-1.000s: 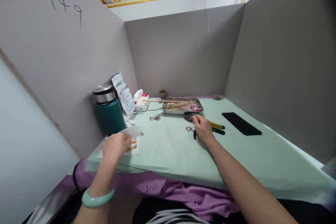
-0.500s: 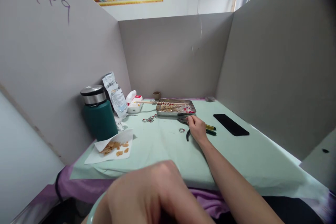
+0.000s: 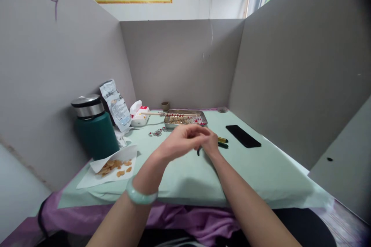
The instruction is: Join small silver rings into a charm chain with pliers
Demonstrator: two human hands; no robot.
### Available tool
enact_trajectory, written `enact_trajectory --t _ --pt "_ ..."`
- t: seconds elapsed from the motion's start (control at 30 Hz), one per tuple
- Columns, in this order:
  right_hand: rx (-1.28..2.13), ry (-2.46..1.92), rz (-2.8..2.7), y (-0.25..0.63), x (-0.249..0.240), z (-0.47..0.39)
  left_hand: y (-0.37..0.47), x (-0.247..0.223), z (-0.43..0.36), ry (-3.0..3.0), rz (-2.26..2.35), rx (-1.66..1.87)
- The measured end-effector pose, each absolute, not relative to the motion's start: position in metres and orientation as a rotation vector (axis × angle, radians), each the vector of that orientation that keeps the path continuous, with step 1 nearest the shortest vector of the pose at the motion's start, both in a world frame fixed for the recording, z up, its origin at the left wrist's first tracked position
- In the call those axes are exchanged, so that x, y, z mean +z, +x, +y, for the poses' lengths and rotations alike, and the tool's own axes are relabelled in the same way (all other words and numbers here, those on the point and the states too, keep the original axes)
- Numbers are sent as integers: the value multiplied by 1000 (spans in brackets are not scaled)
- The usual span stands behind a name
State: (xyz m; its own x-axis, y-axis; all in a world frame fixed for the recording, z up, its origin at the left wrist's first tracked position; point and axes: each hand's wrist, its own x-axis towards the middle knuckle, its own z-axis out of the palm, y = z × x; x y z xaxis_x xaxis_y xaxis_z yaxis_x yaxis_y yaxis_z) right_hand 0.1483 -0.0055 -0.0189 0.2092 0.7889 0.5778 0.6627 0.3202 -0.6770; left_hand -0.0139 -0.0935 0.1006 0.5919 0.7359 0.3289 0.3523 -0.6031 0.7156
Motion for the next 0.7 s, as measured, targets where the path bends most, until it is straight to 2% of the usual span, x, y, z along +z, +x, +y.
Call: enact_trajectory --t 0.1,0.27,0.43,0.6,0.7 --pt "97 -1378 -1470 150 -22 -1 6 59 -37 2419 1307 774" --pt "82 -1381 -1457 152 -26 5 19 -3 2 2529 1555 443" --pt "88 -1391 -1466 152 -26 5 16 -7 2 2393 1565 713" --pt "23 -1469 -1506 150 -24 2 12 -1 4 1642 1256 984" --pt "-108 -1590 -1563 148 -22 -3 9 -5 7 1504 1225 1052"
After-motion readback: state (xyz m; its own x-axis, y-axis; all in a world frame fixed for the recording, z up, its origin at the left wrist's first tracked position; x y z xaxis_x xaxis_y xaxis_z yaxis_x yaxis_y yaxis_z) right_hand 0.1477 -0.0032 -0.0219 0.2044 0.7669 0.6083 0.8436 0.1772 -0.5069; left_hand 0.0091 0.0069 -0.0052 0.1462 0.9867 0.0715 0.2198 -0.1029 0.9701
